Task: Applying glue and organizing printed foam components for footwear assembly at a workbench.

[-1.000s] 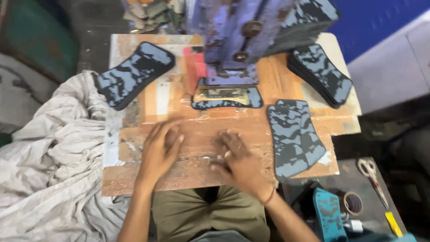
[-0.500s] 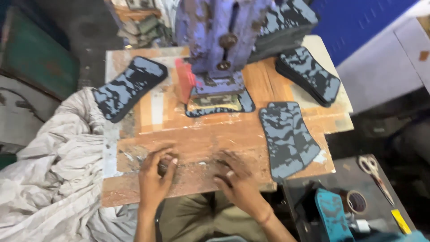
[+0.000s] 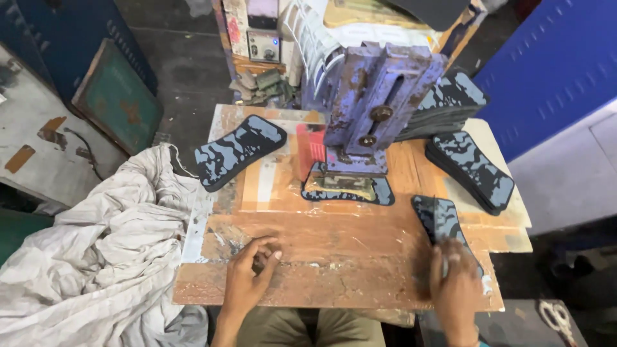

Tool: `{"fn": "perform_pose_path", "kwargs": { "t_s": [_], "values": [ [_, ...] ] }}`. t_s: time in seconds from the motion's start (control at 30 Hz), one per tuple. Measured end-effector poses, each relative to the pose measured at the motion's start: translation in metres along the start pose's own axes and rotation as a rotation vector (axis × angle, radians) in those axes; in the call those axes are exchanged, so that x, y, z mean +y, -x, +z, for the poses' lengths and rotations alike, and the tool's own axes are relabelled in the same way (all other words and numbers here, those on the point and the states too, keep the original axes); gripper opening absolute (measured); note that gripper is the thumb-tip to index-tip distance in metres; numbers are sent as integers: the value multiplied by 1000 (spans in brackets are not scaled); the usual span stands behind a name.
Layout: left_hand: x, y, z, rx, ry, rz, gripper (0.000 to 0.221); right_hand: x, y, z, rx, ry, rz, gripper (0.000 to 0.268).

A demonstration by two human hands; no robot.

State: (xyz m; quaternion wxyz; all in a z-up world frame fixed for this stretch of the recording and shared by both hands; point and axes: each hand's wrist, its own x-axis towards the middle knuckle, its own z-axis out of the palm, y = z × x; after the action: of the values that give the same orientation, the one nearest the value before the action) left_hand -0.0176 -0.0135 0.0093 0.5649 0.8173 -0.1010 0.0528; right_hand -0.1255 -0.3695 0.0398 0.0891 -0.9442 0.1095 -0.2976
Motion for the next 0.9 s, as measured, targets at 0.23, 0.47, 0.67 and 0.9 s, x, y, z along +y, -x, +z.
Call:
{"fn": "perform_pose_path", "kwargs": {
  "t_s": [0.23, 0.47, 0.67, 0.9],
  "values": [
    [3, -3, -1, -5, -11, 18, 30, -70, 19, 35, -345, -329, 4, 29],
    [-14, -5, 5, -13, -11, 21, 33, -88, 3, 43, -200, -360, -180, 26],
    [5, -72, 8, -229, -56, -292, 64, -89, 3, 42, -173, -375, -177, 22],
    [4, -138, 61, -358, 67, -279, 65, -86, 3, 44, -210, -371, -159, 21]
  ]
}}
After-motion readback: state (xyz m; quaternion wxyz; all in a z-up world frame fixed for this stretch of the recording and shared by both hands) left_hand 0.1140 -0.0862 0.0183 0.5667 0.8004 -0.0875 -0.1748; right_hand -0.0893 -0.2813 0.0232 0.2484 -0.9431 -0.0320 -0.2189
